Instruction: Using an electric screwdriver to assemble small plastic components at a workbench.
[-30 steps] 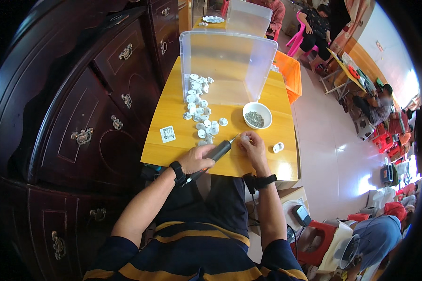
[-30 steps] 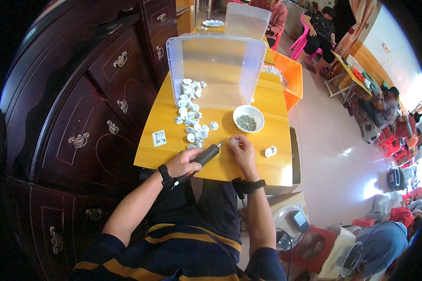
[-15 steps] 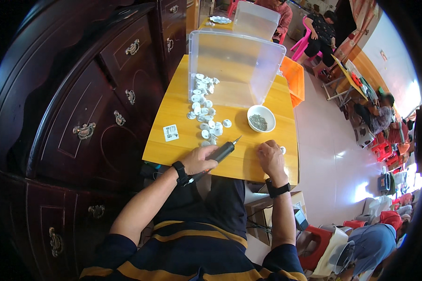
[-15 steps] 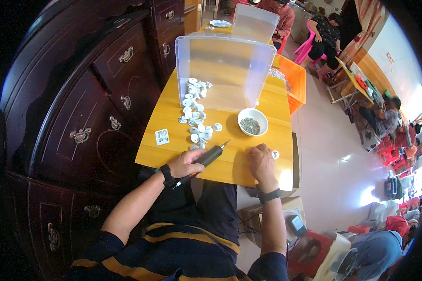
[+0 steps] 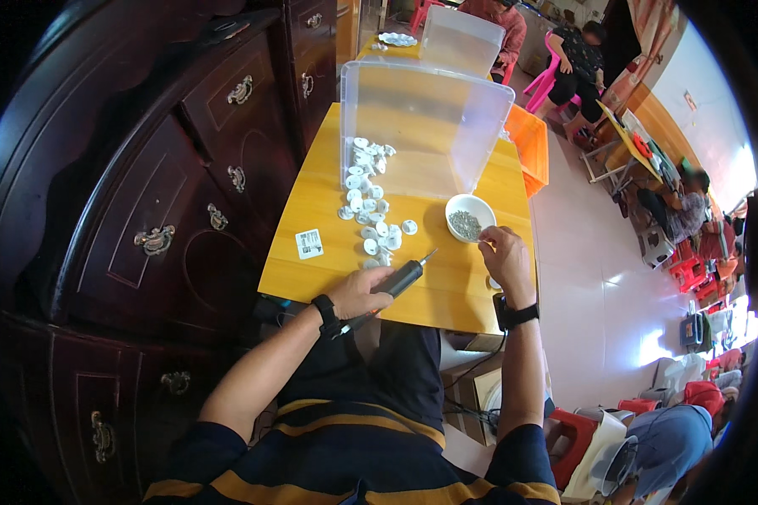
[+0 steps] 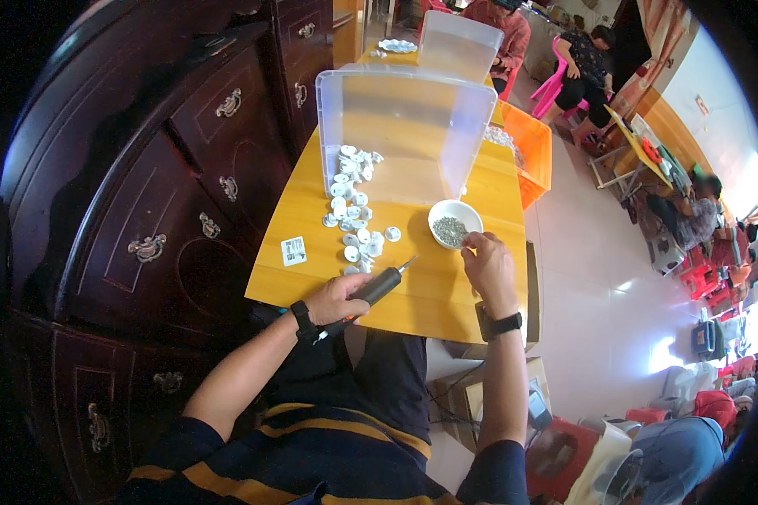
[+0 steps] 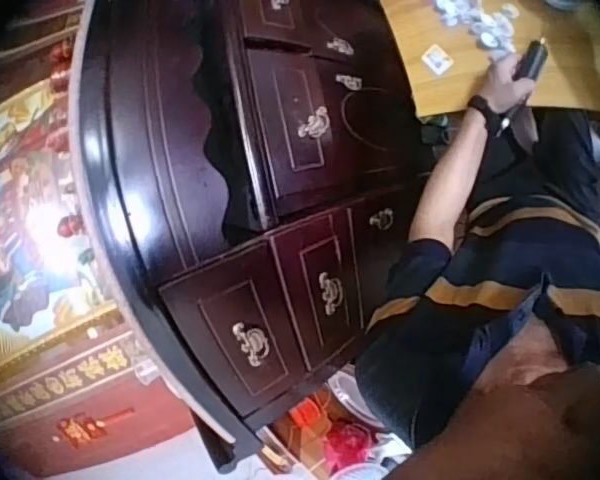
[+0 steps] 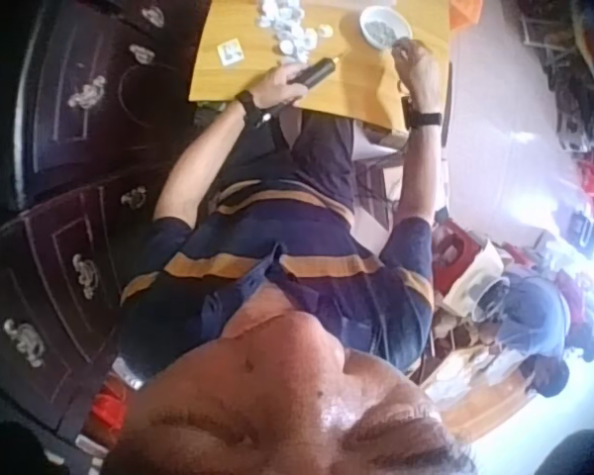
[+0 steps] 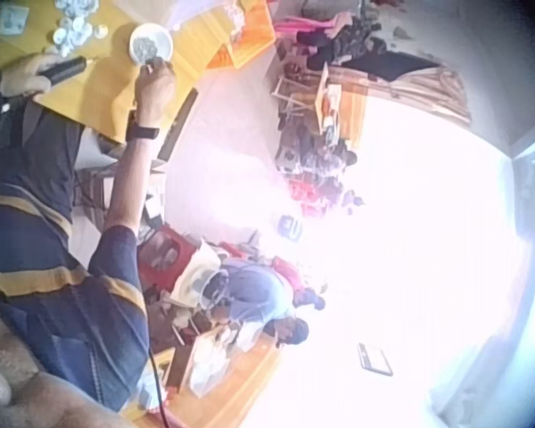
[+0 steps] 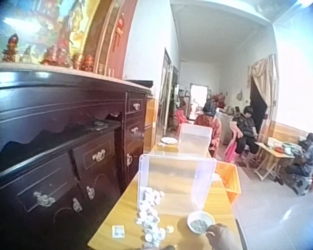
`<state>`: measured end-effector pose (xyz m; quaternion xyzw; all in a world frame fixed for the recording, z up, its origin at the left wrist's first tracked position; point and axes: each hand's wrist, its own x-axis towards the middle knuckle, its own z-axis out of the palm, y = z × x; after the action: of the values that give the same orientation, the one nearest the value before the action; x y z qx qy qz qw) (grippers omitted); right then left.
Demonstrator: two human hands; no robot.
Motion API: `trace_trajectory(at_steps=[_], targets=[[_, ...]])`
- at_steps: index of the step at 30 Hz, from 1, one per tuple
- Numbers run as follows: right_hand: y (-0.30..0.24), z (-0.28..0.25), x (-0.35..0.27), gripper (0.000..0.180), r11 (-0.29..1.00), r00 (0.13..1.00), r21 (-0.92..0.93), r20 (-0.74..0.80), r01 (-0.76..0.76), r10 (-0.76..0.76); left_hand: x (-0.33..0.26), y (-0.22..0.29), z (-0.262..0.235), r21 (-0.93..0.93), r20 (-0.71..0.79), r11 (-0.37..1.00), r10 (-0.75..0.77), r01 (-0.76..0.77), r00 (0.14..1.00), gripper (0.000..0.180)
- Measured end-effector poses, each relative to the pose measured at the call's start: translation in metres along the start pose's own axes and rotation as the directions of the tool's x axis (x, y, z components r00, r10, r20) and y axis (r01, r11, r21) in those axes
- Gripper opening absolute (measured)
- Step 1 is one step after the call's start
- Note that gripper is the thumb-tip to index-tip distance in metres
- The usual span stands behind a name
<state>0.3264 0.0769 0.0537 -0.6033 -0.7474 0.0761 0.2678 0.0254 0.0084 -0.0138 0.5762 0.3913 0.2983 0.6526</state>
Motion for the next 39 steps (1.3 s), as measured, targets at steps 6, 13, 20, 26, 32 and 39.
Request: trace_trajectory(at_steps=[6,13,20,26,32,39], targets=[[0.003,0.028,0.040,0.010,0.985,0.995,-0.147,0.040,0.091,-0.086,-0.001,0.008,0.004,-0.014,0.004,1.000,-0.004,0.004,1.000,0.052],[0.011,0.051,0.068,0.011,0.954,0.969,-0.296,0.243,0.044,0.031,-0.003,0.007,0.002,0.013,-0.011,1.000,-0.010,0.010,1.000,0.053],[0.015,0.063,0.073,0.012,0.942,0.976,-0.335,0.208,0.013,0.060,0.000,0.001,0.000,0.033,-0.009,0.999,-0.020,0.020,1.000,0.054],[0.021,0.063,0.074,0.015,0.957,0.981,-0.289,0.187,0.007,0.050,-0.002,0.006,0.002,0.005,-0.011,1.000,-0.011,0.011,1.000,0.054],[0.029,0.063,0.075,0.014,0.990,0.977,-0.144,0.210,-0.002,0.033,-0.002,0.010,0.001,0.034,0.005,0.999,-0.017,0.017,1.000,0.054],[0.026,0.063,0.072,0.016,0.995,0.991,-0.090,0.132,0.035,-0.023,-0.002,0.005,0.001,0.000,0.001,0.999,-0.036,0.036,0.999,0.055]])
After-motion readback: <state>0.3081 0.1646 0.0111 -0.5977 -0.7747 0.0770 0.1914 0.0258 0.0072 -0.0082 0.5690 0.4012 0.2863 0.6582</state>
